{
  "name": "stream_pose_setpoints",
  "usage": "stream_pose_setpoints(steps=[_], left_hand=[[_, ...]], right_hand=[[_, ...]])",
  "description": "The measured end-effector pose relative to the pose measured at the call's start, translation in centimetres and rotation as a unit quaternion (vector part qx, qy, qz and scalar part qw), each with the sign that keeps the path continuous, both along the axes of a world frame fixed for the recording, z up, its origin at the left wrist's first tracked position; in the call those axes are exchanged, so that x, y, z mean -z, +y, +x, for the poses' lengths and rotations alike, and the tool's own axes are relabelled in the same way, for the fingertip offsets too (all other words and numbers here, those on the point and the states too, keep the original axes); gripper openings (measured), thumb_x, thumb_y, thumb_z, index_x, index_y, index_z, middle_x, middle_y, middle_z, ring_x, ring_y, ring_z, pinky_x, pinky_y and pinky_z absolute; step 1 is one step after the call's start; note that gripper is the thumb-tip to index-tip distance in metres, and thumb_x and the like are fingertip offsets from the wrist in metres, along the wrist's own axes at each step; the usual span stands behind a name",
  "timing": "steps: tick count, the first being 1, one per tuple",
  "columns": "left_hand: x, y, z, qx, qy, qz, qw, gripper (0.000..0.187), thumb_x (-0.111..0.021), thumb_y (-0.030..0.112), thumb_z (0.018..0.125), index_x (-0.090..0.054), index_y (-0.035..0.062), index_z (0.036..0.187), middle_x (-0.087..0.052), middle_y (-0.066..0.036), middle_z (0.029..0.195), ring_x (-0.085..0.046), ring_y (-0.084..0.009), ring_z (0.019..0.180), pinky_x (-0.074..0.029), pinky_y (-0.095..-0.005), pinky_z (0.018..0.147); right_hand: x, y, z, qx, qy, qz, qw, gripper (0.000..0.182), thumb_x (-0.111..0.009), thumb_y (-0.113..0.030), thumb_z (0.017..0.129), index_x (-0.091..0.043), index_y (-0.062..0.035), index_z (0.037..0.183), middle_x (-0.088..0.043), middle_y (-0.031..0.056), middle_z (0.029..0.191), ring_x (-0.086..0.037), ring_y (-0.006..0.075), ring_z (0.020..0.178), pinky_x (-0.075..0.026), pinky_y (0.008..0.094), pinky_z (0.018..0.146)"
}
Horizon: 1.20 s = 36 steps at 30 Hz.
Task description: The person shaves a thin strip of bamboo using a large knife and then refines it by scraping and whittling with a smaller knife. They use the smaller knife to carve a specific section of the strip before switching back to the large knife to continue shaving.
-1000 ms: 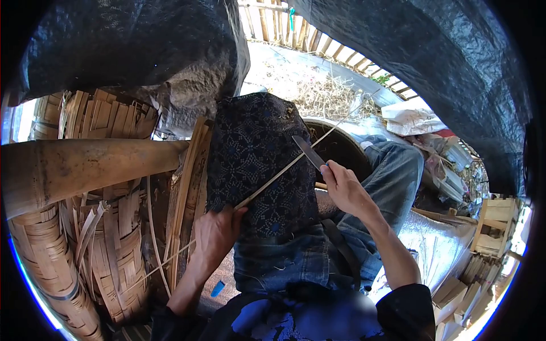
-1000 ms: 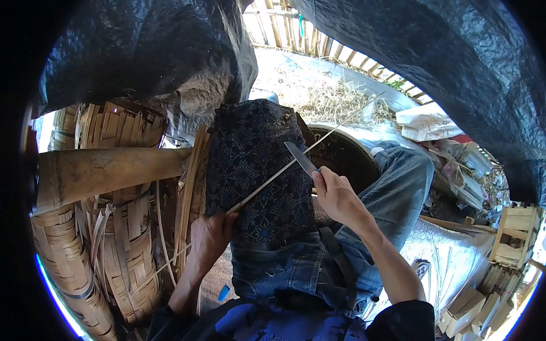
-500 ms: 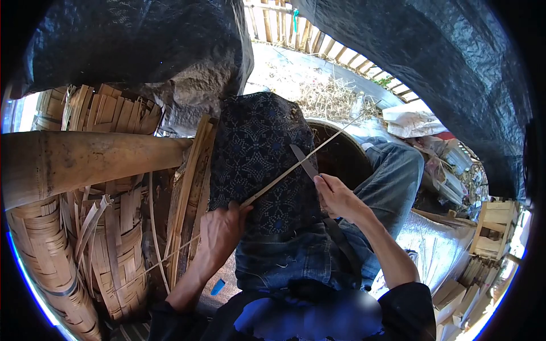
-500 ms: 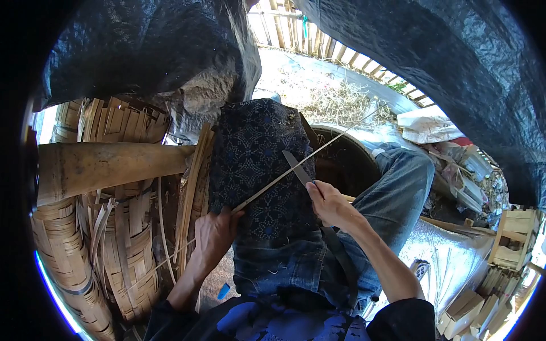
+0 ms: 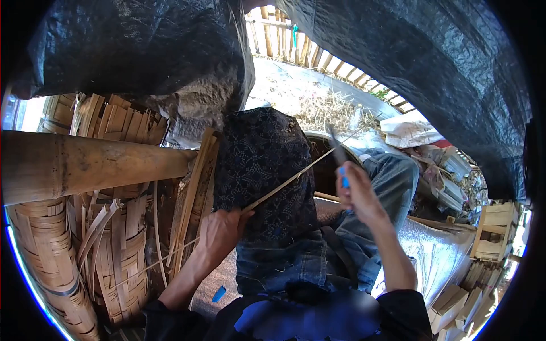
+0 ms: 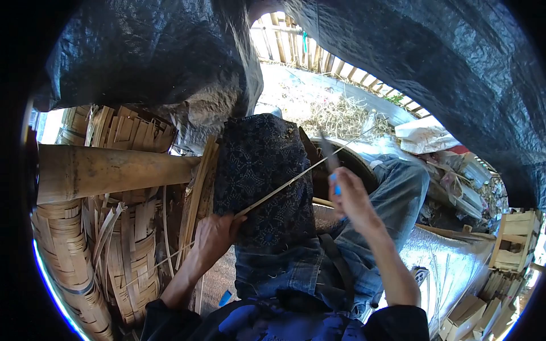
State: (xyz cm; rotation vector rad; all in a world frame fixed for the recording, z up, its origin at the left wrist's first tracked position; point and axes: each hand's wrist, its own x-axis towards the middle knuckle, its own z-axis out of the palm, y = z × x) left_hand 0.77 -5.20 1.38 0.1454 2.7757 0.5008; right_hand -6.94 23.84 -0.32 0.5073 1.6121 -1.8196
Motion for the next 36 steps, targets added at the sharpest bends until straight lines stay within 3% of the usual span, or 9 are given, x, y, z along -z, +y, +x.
stream_pose_setpoints(steps=[4, 7, 10, 15, 17, 24, 30, 33, 36], left_hand=[[1.1, 0.3, -0.3, 0.023, 0.051, -0.012, 0.998, 0.041, -0.053, 0.034, 0.093, -0.059, 0.0033, 0.066, -0.056, -0.020, 0.053, -0.060, -0.0382, 0.051, -0.047, -0.0449, 0.047], [1.1, 0.9, -0.6, 0.015, 0.034, -0.003, 0.999, 0.042, -0.053, 0.034, 0.093, -0.059, 0.0036, 0.065, -0.055, -0.020, 0.052, -0.060, -0.0376, 0.051, -0.047, -0.0440, 0.047], [1.0, 1.5, -0.3, 0.018, 0.011, -0.039, 0.999, 0.042, -0.052, 0.034, 0.094, -0.059, 0.0038, 0.065, -0.056, -0.020, 0.053, -0.061, -0.0368, 0.051, -0.048, -0.0433, 0.048], [1.2, 1.8, -0.3, 0.008, 0.003, -0.079, 0.997, 0.041, -0.052, 0.033, 0.094, -0.060, 0.0038, 0.066, -0.058, -0.021, 0.055, -0.062, -0.0359, 0.052, -0.048, -0.0428, 0.047], [1.2, 1.7, -0.4, 0.010, 0.006, -0.074, 0.997, 0.041, -0.052, 0.033, 0.094, -0.060, 0.0037, 0.067, -0.058, -0.021, 0.055, -0.062, -0.0361, 0.052, -0.048, -0.0426, 0.047], [1.5, 1.6, -0.2, 0.007, -0.008, -0.063, 0.998, 0.039, -0.051, 0.035, 0.094, -0.059, 0.0035, 0.071, -0.058, -0.020, 0.055, -0.062, -0.0353, 0.052, -0.048, -0.0423, 0.047], [1.7, 1.7, -0.2, 0.023, -0.001, -0.070, 0.997, 0.039, -0.050, 0.034, 0.095, -0.059, 0.0038, 0.072, -0.058, -0.020, 0.054, -0.063, -0.0338, 0.052, -0.048, -0.0418, 0.046], [1.8, 1.8, -0.1, 0.009, -0.025, -0.049, 0.998, 0.039, -0.050, 0.034, 0.095, -0.059, 0.0038, 0.072, -0.058, -0.019, 0.055, -0.063, -0.0331, 0.052, -0.049, -0.0412, 0.046], [1.9, 1.9, -0.4, 0.012, -0.032, -0.066, 0.997, 0.040, -0.048, 0.034, 0.095, -0.059, 0.0033, 0.072, -0.059, -0.019, 0.055, -0.064, -0.0331, 0.053, -0.049, -0.0410, 0.047]], right_hand=[[0.0, 0.9, 0.7, -0.093, 0.116, 0.190, 0.970, 0.031, -0.038, -0.029, 0.101, -0.045, -0.0060, 0.080, -0.041, -0.0010, 0.057, -0.039, 0.0078, 0.043, -0.032, 0.0299, 0.039], [3.2, -0.3, 2.6, -0.120, 0.264, 0.227, 0.930, 0.033, -0.042, -0.025, 0.099, -0.046, 0.0011, 0.079, -0.049, 0.0175, 0.058, -0.046, 0.0337, 0.046, -0.036, 0.0411, 0.048], [3.6, -1.6, 3.2, -0.133, 0.241, 0.317, 0.907, 0.032, -0.043, -0.023, 0.099, -0.047, 0.0027, 0.080, -0.052, 0.0244, 0.064, -0.050, 0.0427, 0.057, -0.037, 0.0432, 0.052], [4.1, -2.0, 3.2, -0.159, 0.173, 0.250, 0.939, 0.035, -0.040, -0.026, 0.100, -0.049, 0.0024, 0.081, -0.054, 0.0246, 0.065, -0.053, 0.0407, 0.059, -0.038, 0.0427, 0.053], [4.2, -1.2, 2.9, -0.138, -0.006, 0.131, 0.982, 0.038, -0.040, -0.030, 0.100, -0.052, 0.0030, 0.085, -0.052, 0.0219, 0.062, -0.053, 0.0320, 0.054, -0.039, 0.0402, 0.054], [6.5, -1.1, 3.6, -0.155, 0.113, 0.210, 0.959, 0.039, -0.042, -0.035, 0.099, -0.055, 0.0001, 0.087, -0.050, 0.0081, 0.061, -0.051, 0.0160, 0.053, -0.040, 0.0347, 0.052], [3.7, -1.5, 2.7, -0.172, -0.028, 0.188, 0.967, 0.039, -0.038, -0.037, 0.100, -0.051, -0.0026, 0.086, -0.048, 0.0048, 0.060, -0.048, 0.0155, 0.050, -0.039, 0.0334, 0.047], [3.4, 0.0, 1.4, -0.140, -0.078, 0.006, 0.987, 0.032, -0.039, -0.033, 0.101, -0.047, -0.0079, 0.083, -0.036, -0.0048, 0.055, -0.033, 0.0052, 0.043, -0.026, 0.0235, 0.036], [4.7, -2.3, 4.0, -0.133, -0.028, 0.053, 0.989, 0.032, -0.040, -0.034, 0.101, -0.046, -0.0091, 0.083, -0.034, -0.0052, 0.056, -0.031, 0.0042, 0.043, -0.025, 0.0225, 0.037]])
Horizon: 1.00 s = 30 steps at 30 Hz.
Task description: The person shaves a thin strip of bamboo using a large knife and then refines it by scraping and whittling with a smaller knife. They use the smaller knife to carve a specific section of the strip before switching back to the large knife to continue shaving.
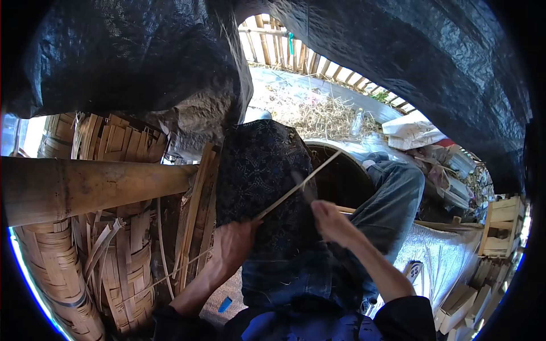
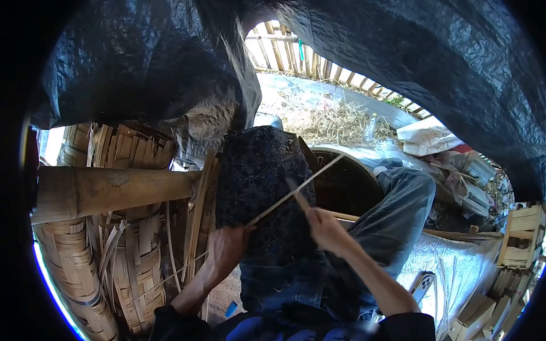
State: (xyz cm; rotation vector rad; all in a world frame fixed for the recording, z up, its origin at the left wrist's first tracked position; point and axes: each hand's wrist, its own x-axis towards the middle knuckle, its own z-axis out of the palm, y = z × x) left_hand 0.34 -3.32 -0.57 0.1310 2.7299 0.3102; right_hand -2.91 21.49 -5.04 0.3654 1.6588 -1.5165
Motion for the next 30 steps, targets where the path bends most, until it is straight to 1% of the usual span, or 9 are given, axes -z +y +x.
stream_pose_setpoints(steps=[3, 5, 6, 8, 11, 14, 24, 26, 30], left_hand=[[-0.2, 0.1, 0.5, -0.003, 0.002, 0.011, 1.000, 0.041, -0.047, 0.034, 0.096, -0.058, 0.0026, 0.073, -0.059, -0.019, 0.054, -0.064, -0.0330, 0.053, -0.050, -0.0409, 0.047], [0.2, 0.0, 0.5, 0.001, 0.006, 0.002, 1.000, 0.041, -0.047, 0.034, 0.096, -0.058, 0.0023, 0.073, -0.058, -0.019, 0.054, -0.064, -0.0328, 0.053, -0.050, -0.0408, 0.047], [0.3, 0.0, 0.5, 0.007, 0.007, -0.007, 1.000, 0.040, -0.047, 0.034, 0.096, -0.058, 0.0020, 0.074, -0.058, -0.019, 0.054, -0.064, -0.0327, 0.053, -0.050, -0.0408, 0.048], [0.1, 0.1, 0.6, 0.002, 0.001, -0.005, 1.000, 0.040, -0.046, 0.034, 0.096, -0.058, 0.0020, 0.074, -0.058, -0.019, 0.054, -0.064, -0.0325, 0.053, -0.050, -0.0406, 0.047], [-0.1, 0.3, 0.7, 0.001, 0.002, -0.004, 1.000, 0.040, -0.046, 0.034, 0.096, -0.057, 0.0020, 0.075, -0.058, -0.018, 0.053, -0.064, -0.0324, 0.052, -0.050, -0.0403, 0.046], [-0.1, 0.2, 0.7, 0.006, 0.011, -0.010, 1.000, 0.040, -0.046, 0.034, 0.096, -0.057, 0.0020, 0.074, -0.058, -0.018, 0.052, -0.064, -0.0324, 0.051, -0.050, -0.0397, 0.045], [0.6, 0.5, 1.2, -0.004, 0.013, -0.022, 1.000, 0.038, -0.047, 0.033, 0.096, -0.055, 0.0017, 0.076, -0.059, -0.017, 0.053, -0.064, -0.0323, 0.051, -0.050, -0.0393, 0.045], [0.6, 0.6, 1.3, -0.003, 0.007, -0.024, 1.000, 0.037, -0.047, 0.032, 0.096, -0.055, 0.0016, 0.077, -0.059, -0.017, 0.053, -0.064, -0.0324, 0.051, -0.050, -0.0394, 0.045], [1.1, 0.4, 1.8, -0.009, 0.017, -0.023, 1.000, 0.034, -0.047, 0.029, 0.096, -0.054, 0.0017, 0.077, -0.059, -0.018, 0.054, -0.064, -0.0325, 0.052, -0.051, -0.0395, 0.046]], right_hand=[[0.9, 0.0, 0.5, -0.035, 0.025, 0.044, 0.998, 0.030, -0.041, -0.034, 0.100, -0.047, -0.0092, 0.084, -0.036, -0.0045, 0.056, -0.033, 0.0049, 0.043, -0.027, 0.0234, 0.037], [2.4, -0.4, 0.7, -0.033, 0.351, 0.130, 0.927, 0.032, -0.041, -0.034, 0.100, -0.046, -0.0084, 0.083, -0.036, -0.0038, 0.056, -0.034, 0.0056, 0.044, -0.028, 0.0239, 0.037], [2.2, -0.3, 0.8, -0.036, 0.350, 0.131, 0.927, 0.032, -0.041, -0.034, 0.100, -0.046, -0.0084, 0.083, -0.036, -0.0038, 0.056, -0.034, 0.0056, 0.044, -0.028, 0.0239, 0.037], [1.4, -0.3, 1.1, -0.084, 0.153, 0.107, 0.979, 0.033, -0.039, -0.036, 0.101, -0.044, -0.0081, 0.084, -0.036, -0.0035, 0.056, -0.034, 0.0058, 0.044, -0.028, 0.0240, 0.037], [-1.7, -0.5, -0.3, -0.110, 0.010, 0.083, 0.990, 0.034, -0.038, -0.038, 0.101, -0.042, -0.0085, 0.085, -0.036, -0.0037, 0.056, -0.034, 0.0057, 0.044, -0.028, 0.0241, 0.037], [-1.0, -1.0, -0.1, -0.058, -0.067, 0.033, 0.996, 0.034, -0.038, -0.040, 0.100, -0.041, -0.0091, 0.085, -0.036, -0.0037, 0.056, -0.033, 0.0055, 0.043, -0.028, 0.0239, 0.037], [-2.3, -1.8, 0.6, -0.145, 0.031, 0.055, 0.987, 0.034, -0.036, -0.035, 0.101, -0.047, -0.0052, 0.089, -0.042, -0.0007, 0.057, -0.043, 0.0089, 0.043, -0.039, 0.0249, 0.040], [-2.3, -2.2, 0.9, -0.140, 0.067, 0.055, 0.986, 0.038, -0.039, -0.032, 0.101, -0.052, 0.0006, 0.085, -0.048, 0.0064, 0.054, -0.049, 0.0131, 0.044, -0.040, 0.0316, 0.043], [-2.3, -2.0, 1.0, -0.159, 0.093, 0.066, 0.981, 0.039, -0.039, -0.030, 0.101, -0.052, 0.0023, 0.084, -0.051, 0.0091, 0.055, -0.050, 0.0153, 0.044, -0.040, 0.0341, 0.045]])
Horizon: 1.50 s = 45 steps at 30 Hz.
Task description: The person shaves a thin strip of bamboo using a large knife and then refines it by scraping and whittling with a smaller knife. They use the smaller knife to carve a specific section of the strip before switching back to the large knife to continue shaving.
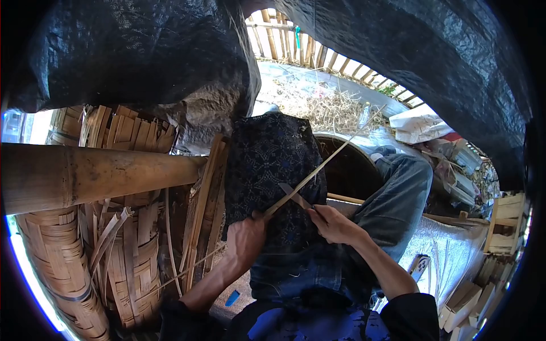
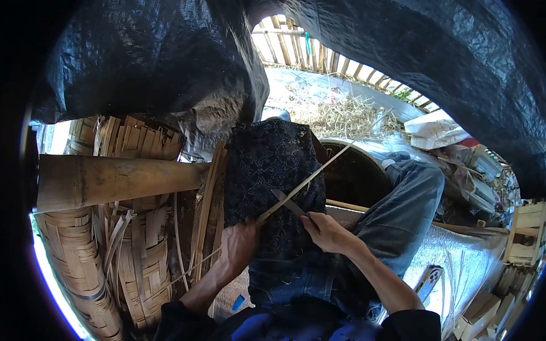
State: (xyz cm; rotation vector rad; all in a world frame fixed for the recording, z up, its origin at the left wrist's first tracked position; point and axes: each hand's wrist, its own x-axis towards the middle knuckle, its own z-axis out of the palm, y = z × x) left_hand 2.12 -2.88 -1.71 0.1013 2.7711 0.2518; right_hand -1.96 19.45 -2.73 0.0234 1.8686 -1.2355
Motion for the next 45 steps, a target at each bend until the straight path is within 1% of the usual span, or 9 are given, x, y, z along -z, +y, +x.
stream_pose_setpoints(steps=[2, 16, 22, 25, 27, 34, 41, 43, 45], left_hand=[[-0.3, 0.3, -0.1, -0.001, 0.001, -0.003, 1.000, 0.032, -0.047, 0.027, 0.095, -0.053, 0.0016, 0.077, -0.060, -0.018, 0.055, -0.064, -0.0325, 0.052, -0.051, -0.0394, 0.046], [-1.5, 1.2, 0.0, 0.008, -0.032, -0.019, 0.999, 0.022, -0.047, 0.012, 0.087, -0.059, -0.0061, 0.091, -0.063, -0.019, 0.063, -0.066, -0.0330, 0.057, -0.053, -0.0393, 0.051], [-5.3, 2.4, -3.4, 0.011, -0.019, 0.007, 1.000, 0.036, -0.045, 0.030, 0.096, -0.059, -0.0032, 0.093, -0.062, -0.018, 0.061, -0.065, -0.0338, 0.059, -0.051, -0.0380, 0.050], [-5.9, 1.5, -4.4, -0.042, -0.054, 0.233, 0.970, 0.042, -0.048, 0.040, 0.096, -0.060, 0.0000, 0.092, -0.057, -0.010, 0.058, -0.055, -0.0174, 0.047, -0.042, -0.0299, 0.046], [-4.4, 0.7, -4.6, -0.257, -0.297, 0.530, 0.752, 0.038, -0.047, 0.039, 0.097, -0.061, 0.0036, 0.094, -0.055, -0.002, 0.065, -0.046, -0.0071, 0.048, -0.036, -0.0223, 0.046], [-3.1, 1.3, -4.5, -0.286, -0.363, 0.577, 0.673, 0.032, -0.053, 0.031, 0.097, -0.062, 0.0002, 0.098, -0.053, 0.000, 0.070, -0.041, -0.0032, 0.047, -0.029, -0.0188, 0.041], [-2.4, 1.4, -4.3, -0.280, -0.327, 0.548, 0.717, 0.035, -0.057, 0.033, 0.094, -0.064, -0.0011, 0.090, -0.051, 0.000, 0.065, -0.039, -0.0026, 0.046, -0.027, -0.0194, 0.040], [-2.0, 1.6, -4.2, -0.314, -0.323, 0.548, 0.704, 0.035, -0.058, 0.033, 0.094, -0.064, -0.0011, 0.089, -0.051, 0.000, 0.066, -0.038, -0.0026, 0.046, -0.027, -0.0194, 0.039], [-1.5, 2.1, -3.9, -0.329, -0.312, 0.555, 0.698, 0.036, -0.057, 0.035, 0.093, -0.063, -0.0002, 0.088, -0.051, 0.001, 0.066, -0.037, -0.0023, 0.045, -0.026, -0.0188, 0.039]], right_hand=[[0.3, -0.1, -0.2, -0.035, -0.028, -0.022, 0.999, 0.034, -0.038, -0.031, 0.101, -0.049, -0.0021, 0.086, -0.048, 0.0027, 0.058, -0.050, 0.0109, 0.044, -0.041, 0.0264, 0.038], [-0.1, 0.1, 0.0, -0.090, 0.020, -0.053, 0.994, 0.033, -0.041, -0.029, 0.100, -0.050, -0.0014, 0.086, -0.048, 0.0046, 0.057, -0.050, 0.0114, 0.044, -0.040, 0.0278, 0.038], [-1.1, 0.9, 0.7, 0.032, 0.088, -0.121, 0.988, 0.033, -0.042, -0.024, 0.100, -0.052, 0.0018, 0.082, -0.048, 0.0095, 0.057, -0.048, 0.0160, 0.051, -0.039, 0.0337, 0.051], [-1.1, 3.0, -0.1, 0.078, 0.131, -0.171, 0.973, 0.028, -0.044, -0.021, 0.100, -0.051, 0.0012, 0.085, -0.050, 0.0086, 0.062, -0.049, 0.0155, 0.056, -0.040, 0.0320, 0.053], [-1.0, 3.9, 0.0, 0.037, 0.202, -0.215, 0.955, 0.028, -0.045, -0.022, 0.100, -0.052, 0.0009, 0.086, -0.049, 0.0079, 0.063, -0.049, 0.0158, 0.056, -0.040, 0.0315, 0.053], [0.2, 4.2, -0.6, -0.007, 0.094, -0.191, 0.977, 0.025, -0.047, -0.023, 0.099, -0.054, -0.0003, 0.090, -0.048, -0.0004, 0.066, -0.045, 0.0068, 0.058, -0.041, 0.0245, 0.055], [0.4, 3.2, -1.8, -0.020, 0.034, -0.143, 0.989, 0.025, -0.054, -0.025, 0.095, -0.057, -0.0001, 0.091, -0.053, 0.0027, 0.065, -0.051, 0.0103, 0.057, -0.042, 0.0273, 0.052], [2.9, 2.6, -1.0, -0.014, 0.386, -0.130, 0.913, 0.019, -0.062, -0.017, 0.089, -0.057, 0.0009, 0.087, -0.054, 0.0102, 0.062, -0.055, 0.0192, 0.051, -0.041, 0.0301, 0.047], [2.7, 2.5, -1.0, -0.014, 0.394, -0.112, 0.912, 0.016, -0.064, -0.012, 0.086, -0.056, 0.0016, 0.086, -0.054, 0.0127, 0.061, -0.054, 0.0230, 0.049, -0.040, 0.0312, 0.045]])
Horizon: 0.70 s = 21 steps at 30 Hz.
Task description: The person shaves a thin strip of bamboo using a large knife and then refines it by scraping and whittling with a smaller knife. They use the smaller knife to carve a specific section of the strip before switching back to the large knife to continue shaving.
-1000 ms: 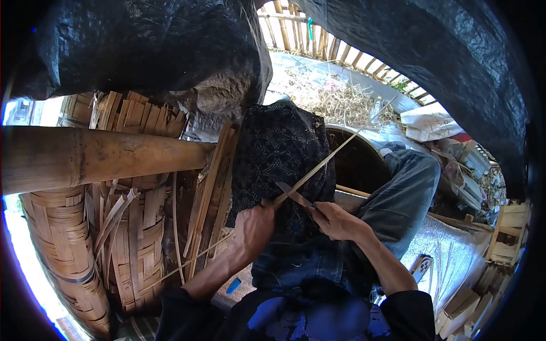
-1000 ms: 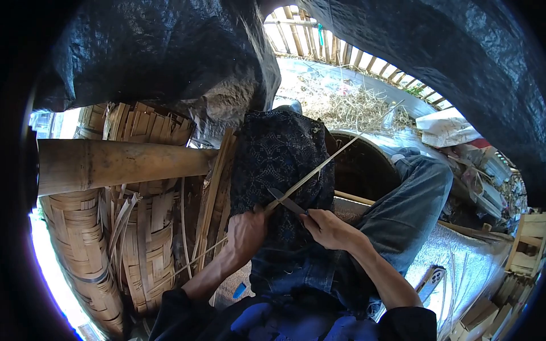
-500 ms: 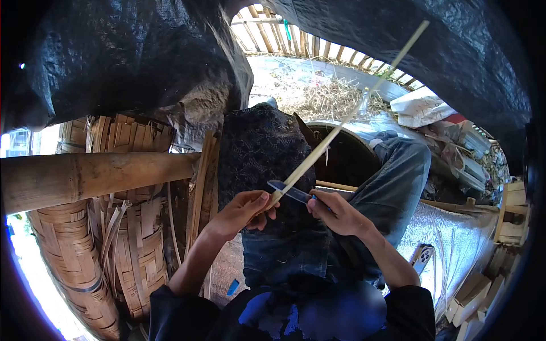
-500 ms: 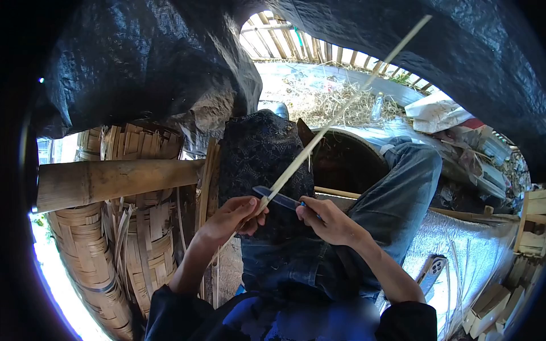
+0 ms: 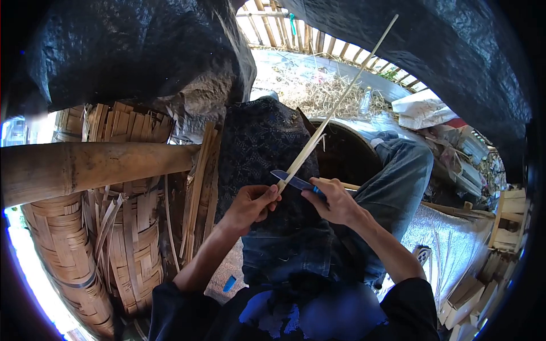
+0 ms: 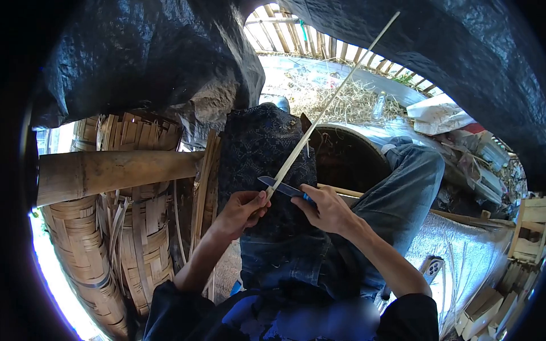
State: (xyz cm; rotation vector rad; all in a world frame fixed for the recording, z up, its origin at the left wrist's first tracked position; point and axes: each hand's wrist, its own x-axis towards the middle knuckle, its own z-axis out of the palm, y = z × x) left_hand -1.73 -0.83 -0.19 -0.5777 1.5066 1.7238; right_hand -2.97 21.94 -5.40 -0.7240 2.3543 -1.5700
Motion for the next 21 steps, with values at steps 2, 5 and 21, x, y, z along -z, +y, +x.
stream_pose_setpoints(steps=[2, 5, 21], left_hand=[[0.6, 0.5, 0.6, -0.021, -0.001, 0.001, 1.000, 0.037, -0.057, 0.037, 0.093, -0.061, 0.0006, 0.087, -0.050, 0.001, 0.066, -0.036, -0.0021, 0.045, -0.026, -0.0182, 0.040], [1.1, 1.0, 1.0, -0.076, 0.007, 0.015, 0.997, 0.038, -0.058, 0.038, 0.092, -0.061, 0.0002, 0.088, -0.051, 0.001, 0.067, -0.036, -0.0020, 0.045, -0.025, -0.0185, 0.040], [1.1, 1.7, 0.9, -0.103, 0.015, -0.022, 0.994, 0.032, -0.060, 0.030, 0.093, -0.065, -0.0013, 0.090, -0.058, -0.003, 0.068, -0.037, -0.0042, 0.044, -0.027, -0.0211, 0.040]], right_hand=[[-0.6, -0.5, 0.0, 0.008, 0.007, 0.017, 1.000, 0.014, -0.066, -0.007, 0.084, -0.056, 0.0024, 0.085, -0.054, 0.0152, 0.060, -0.054, 0.0268, 0.047, -0.039, 0.0324, 0.043], [-0.9, -1.7, 0.0, 0.032, 0.067, 0.026, 0.997, 0.012, -0.066, -0.002, 0.082, -0.055, 0.0032, 0.084, -0.051, 0.0146, 0.056, -0.052, 0.0273, 0.043, -0.037, 0.0341, 0.041], [1.5, -2.3, -0.1, 0.033, 0.196, 0.059, 0.978, 0.016, -0.067, -0.013, 0.079, -0.057, -0.0014, 0.084, -0.056, 0.0088, 0.070, -0.057, 0.0253, 0.058, -0.046, 0.0345, 0.052]])
